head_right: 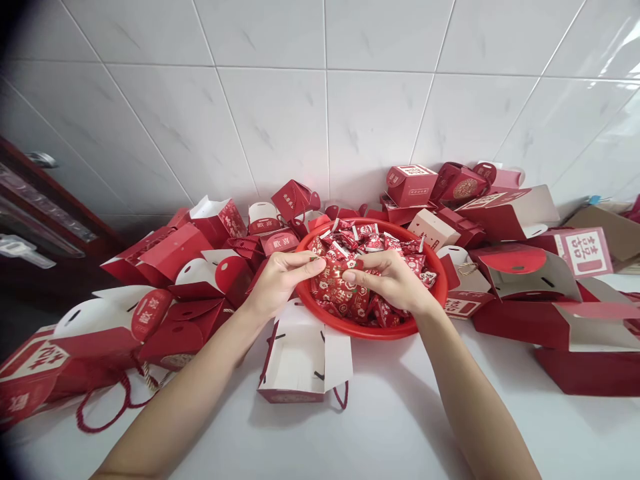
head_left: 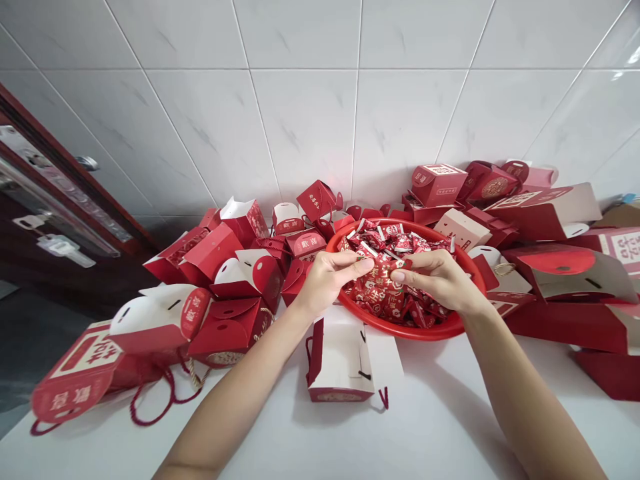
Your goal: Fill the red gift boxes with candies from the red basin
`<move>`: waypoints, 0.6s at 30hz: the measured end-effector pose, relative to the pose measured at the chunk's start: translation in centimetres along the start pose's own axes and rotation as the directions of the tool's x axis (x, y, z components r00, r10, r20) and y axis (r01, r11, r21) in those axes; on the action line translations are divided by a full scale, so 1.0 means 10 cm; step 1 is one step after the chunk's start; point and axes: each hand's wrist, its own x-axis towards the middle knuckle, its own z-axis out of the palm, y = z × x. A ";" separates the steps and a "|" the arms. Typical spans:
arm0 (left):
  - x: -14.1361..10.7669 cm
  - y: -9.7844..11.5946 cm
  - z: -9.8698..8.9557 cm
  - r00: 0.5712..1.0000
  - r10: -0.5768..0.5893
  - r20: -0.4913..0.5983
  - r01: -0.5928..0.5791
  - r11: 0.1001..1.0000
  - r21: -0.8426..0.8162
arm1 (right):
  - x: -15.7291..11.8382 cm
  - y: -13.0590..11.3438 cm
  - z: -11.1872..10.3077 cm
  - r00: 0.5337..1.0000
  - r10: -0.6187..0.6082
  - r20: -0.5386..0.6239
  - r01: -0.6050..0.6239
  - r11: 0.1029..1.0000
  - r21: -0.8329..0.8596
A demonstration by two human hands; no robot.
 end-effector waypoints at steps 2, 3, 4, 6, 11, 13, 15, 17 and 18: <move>0.01 -0.02 -0.01 1.000 -0.012 0.009 0.012 0.998 -0.066 | 0.00 -0.01 0.00 1.000 -0.024 -0.014 0.024 1.000 0.013; 0.02 -0.03 -0.01 1.000 -0.015 0.015 0.017 0.996 -0.083 | 0.00 -0.02 0.00 0.999 -0.032 -0.020 0.032 0.999 0.014; 0.02 -0.02 -0.02 1.000 -0.015 0.022 0.017 0.996 -0.089 | -0.01 -0.03 0.00 0.999 -0.035 -0.026 0.035 0.999 0.009; 0.02 -0.01 -0.03 0.999 0.004 0.042 -0.001 0.997 -0.079 | -0.02 -0.04 0.00 0.999 -0.031 -0.036 0.031 0.999 -0.014; -0.02 0.04 0.00 0.984 -0.027 0.176 0.043 0.996 -0.083 | -0.03 -0.05 0.03 0.997 -0.045 -0.059 0.041 0.997 -0.064; -0.03 0.05 0.01 0.984 -0.035 0.175 0.047 0.997 -0.069 | -0.02 -0.06 0.04 0.995 -0.062 -0.078 0.055 0.994 -0.094; -0.03 0.06 0.01 0.991 -0.015 0.133 0.020 0.999 -0.039 | -0.02 -0.07 0.00 0.992 -0.070 -0.100 0.057 0.990 -0.132; -0.01 0.07 -0.03 0.997 -0.003 0.079 0.004 1.000 -0.018 | -0.02 -0.07 -0.08 0.989 -0.060 -0.136 0.034 0.982 -0.187; 0.00 0.07 -0.05 0.999 0.001 0.052 0.000 1.000 -0.011 | -0.03 -0.07 -0.13 0.988 -0.046 -0.149 0.010 0.973 -0.229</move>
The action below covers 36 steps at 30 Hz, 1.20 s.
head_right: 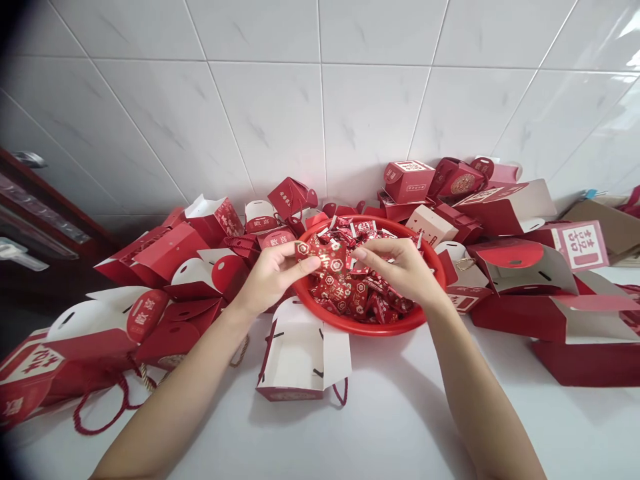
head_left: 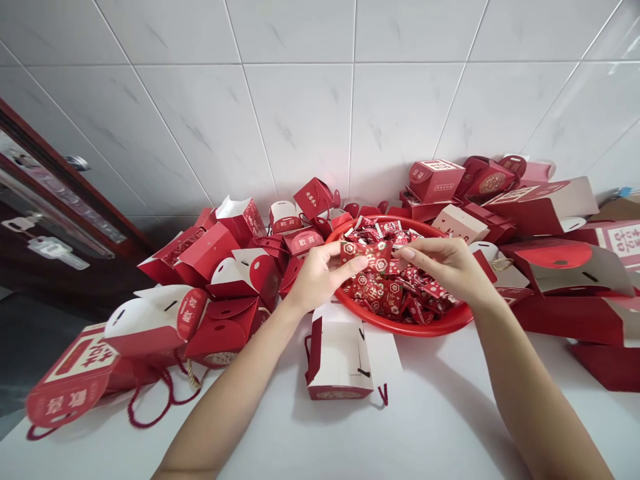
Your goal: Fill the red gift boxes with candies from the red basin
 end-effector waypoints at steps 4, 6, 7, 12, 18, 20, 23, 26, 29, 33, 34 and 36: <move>0.06 -0.03 -0.08 0.996 -0.027 -0.087 0.024 0.999 -0.038 | -0.01 0.13 -0.18 0.988 0.110 0.105 -0.078 0.959 -0.272; 0.08 -0.07 -0.08 0.993 -0.071 -0.098 0.062 0.994 -0.094 | -0.01 0.20 -0.19 0.955 0.211 0.209 -0.109 0.904 -0.414; 0.09 -0.09 -0.08 0.991 -0.095 -0.094 0.084 0.990 -0.116 | 0.00 0.23 -0.18 0.927 0.271 0.259 -0.119 0.868 -0.481; 0.09 -0.14 -0.04 0.985 -0.164 -0.047 0.157 0.979 -0.129 | 0.04 0.28 -0.05 0.829 0.421 0.368 -0.107 0.765 -0.635; 0.11 -0.15 -0.03 0.984 -0.178 0.009 0.178 0.972 -0.155 | 0.04 0.33 -0.02 0.813 0.473 0.340 -0.108 0.696 -0.709; 0.11 -0.16 -0.03 0.983 -0.185 0.015 0.185 0.970 -0.157 | 0.05 0.34 -0.03 0.811 0.476 0.340 -0.096 0.682 -0.725; 0.10 -0.17 -0.03 0.981 -0.191 0.022 0.192 0.970 -0.148 | 0.05 0.33 -0.01 0.813 0.477 0.334 -0.083 0.662 -0.745; 0.10 -0.18 -0.04 0.982 -0.189 0.027 0.191 0.972 -0.136 | 0.05 0.33 0.02 0.808 0.477 0.345 -0.069 0.659 -0.749; 0.10 -0.19 -0.04 0.981 -0.192 0.030 0.194 0.972 -0.131 | 0.03 0.33 0.04 0.817 0.460 0.347 -0.058 0.664 -0.746; 0.10 -0.19 -0.05 0.980 -0.198 0.029 0.200 0.973 -0.114 | 0.02 0.33 0.05 0.842 0.421 0.337 -0.047 0.681 -0.731; 0.10 -0.19 -0.05 0.980 -0.199 0.029 0.201 0.974 -0.109 | 0.02 0.32 0.04 0.852 0.406 0.331 -0.046 0.687 -0.725; 0.10 -0.19 -0.05 0.980 -0.199 0.029 0.201 0.974 -0.105 | 0.03 0.28 0.01 0.875 0.370 0.312 -0.045 0.704 -0.709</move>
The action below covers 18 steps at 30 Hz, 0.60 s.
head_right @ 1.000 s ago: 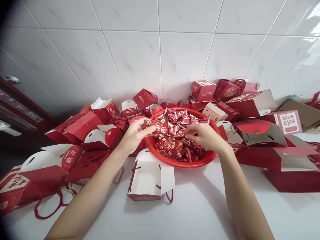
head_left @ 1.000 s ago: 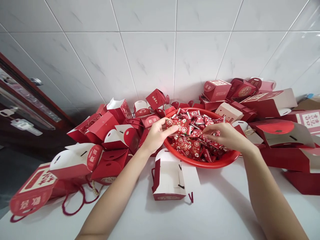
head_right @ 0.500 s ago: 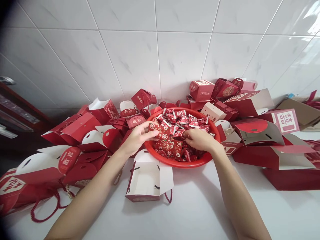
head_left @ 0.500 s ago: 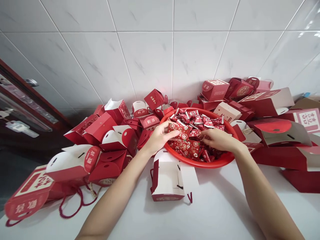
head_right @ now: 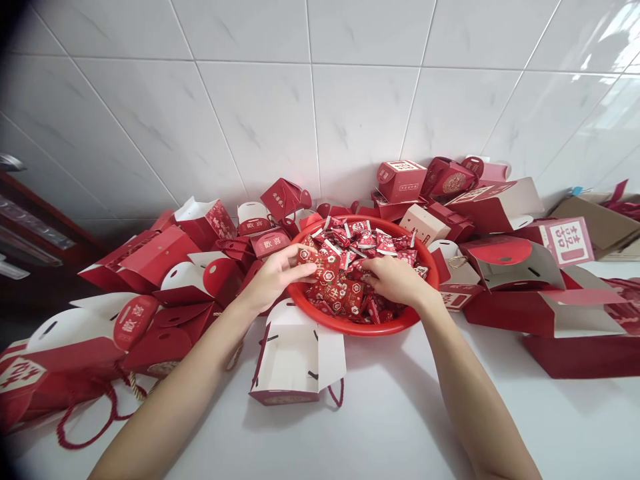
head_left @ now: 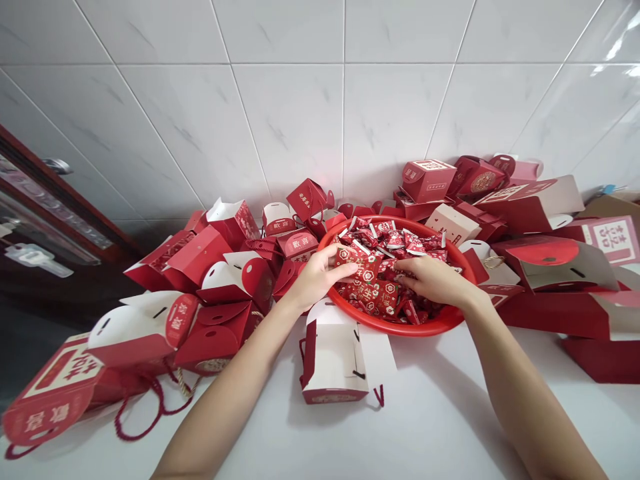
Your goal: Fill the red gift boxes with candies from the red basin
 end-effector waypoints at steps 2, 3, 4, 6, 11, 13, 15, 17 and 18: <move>0.00 0.00 0.00 1.000 -0.004 -0.005 0.004 1.000 -0.001 | -0.03 0.00 -0.05 0.996 -0.021 -0.082 0.026 0.998 0.064; 0.00 0.00 0.00 1.000 -0.005 -0.010 0.005 1.000 -0.001 | -0.04 0.00 -0.07 0.991 -0.032 -0.131 0.046 0.993 0.111; 0.00 0.01 0.01 1.000 -0.006 -0.016 0.006 1.000 0.002 | -0.05 0.00 -0.08 0.983 -0.040 -0.179 0.069 0.985 0.158; 0.00 0.01 0.01 1.000 -0.002 -0.024 0.002 1.000 0.016 | -0.07 0.00 -0.09 0.967 -0.048 -0.249 0.105 0.969 0.222; 0.00 0.02 0.03 1.000 0.015 0.006 -0.016 1.000 0.021 | -0.07 -0.02 -0.05 0.970 -0.049 -0.239 0.091 0.982 0.166; -0.01 0.02 0.03 1.000 0.021 -0.001 -0.021 0.999 0.044 | -0.06 -0.03 -0.05 0.975 -0.051 -0.218 0.080 0.989 0.128; -0.01 0.02 0.02 1.000 0.022 -0.021 -0.020 0.997 0.077 | -0.07 -0.06 -0.06 0.979 -0.050 -0.197 0.070 0.993 0.094; -0.01 0.03 0.03 0.999 0.019 -0.034 -0.016 0.995 0.100 | -0.07 -0.09 -0.08 0.983 -0.037 -0.180 0.047 0.997 0.054; -0.01 0.04 0.03 0.999 0.016 -0.035 -0.012 0.994 0.106 | -0.08 -0.10 -0.08 0.985 -0.024 -0.172 0.031 0.999 0.034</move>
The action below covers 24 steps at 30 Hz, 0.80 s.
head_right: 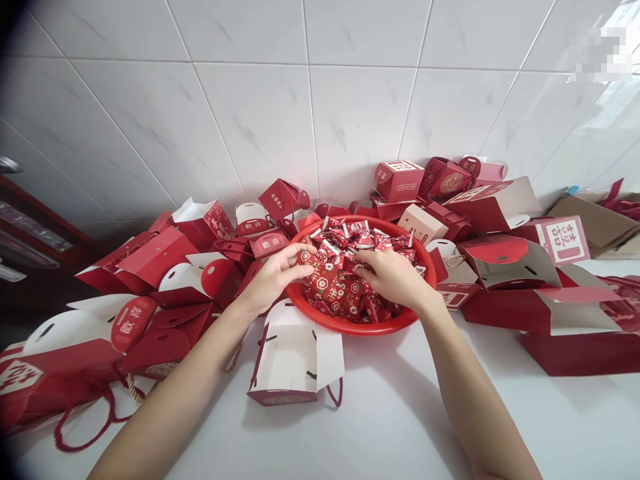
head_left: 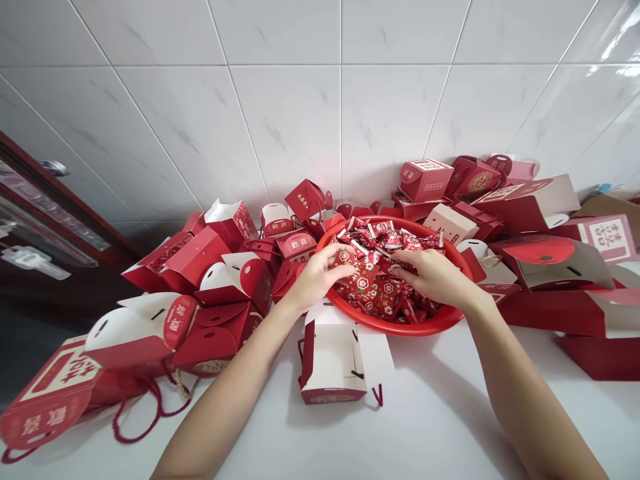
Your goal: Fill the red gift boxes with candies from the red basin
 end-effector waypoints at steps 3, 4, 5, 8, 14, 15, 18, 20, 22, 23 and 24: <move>0.00 0.01 0.00 1.000 -0.006 0.010 0.006 1.000 0.016 | 0.00 -0.05 0.00 0.999 0.030 0.021 -0.029 0.998 -0.049; 0.00 0.01 0.00 1.000 -0.008 0.011 0.008 1.000 0.020 | 0.00 -0.07 0.01 0.999 0.032 0.023 -0.031 0.998 -0.059; 0.00 0.01 0.01 1.000 -0.010 0.012 0.009 1.000 0.022 | 0.00 -0.08 0.02 0.999 0.032 0.017 -0.030 0.997 -0.068; 0.00 0.01 0.01 1.000 0.009 0.015 -0.010 0.999 0.030 | -0.01 -0.10 0.04 0.999 0.019 -0.025 -0.021 0.997 -0.080; -0.01 0.01 0.00 0.998 0.031 0.062 -0.031 0.999 0.009 | -0.05 -0.07 0.00 0.994 -0.034 -0.103 0.046 0.992 0.120; -0.01 0.01 0.00 0.998 0.034 0.061 -0.034 0.999 0.004 | -0.06 -0.05 -0.02 0.991 -0.045 -0.125 0.068 0.980 0.185; -0.01 0.01 0.00 0.997 0.040 0.066 -0.039 0.999 -0.015 | -0.05 -0.01 -0.04 0.977 -0.060 -0.204 0.133 0.922 0.363; 0.00 0.00 0.00 0.997 0.041 0.073 -0.039 0.999 -0.026 | -0.04 0.02 -0.04 0.971 -0.045 -0.237 0.149 0.884 0.443; 0.00 0.00 -0.01 0.996 0.036 0.078 -0.034 0.999 -0.031 | -0.03 0.04 -0.03 0.968 -0.019 -0.252 0.146 0.855 0.497; 0.00 0.00 -0.01 0.997 0.031 0.078 -0.029 0.999 -0.030 | -0.02 0.04 -0.02 0.966 -0.008 -0.257 0.146 0.841 0.520; 0.00 -0.01 -0.02 0.997 0.025 0.075 -0.023 0.999 -0.030 | -0.02 0.05 -0.02 0.965 -0.001 -0.262 0.148 0.826 0.544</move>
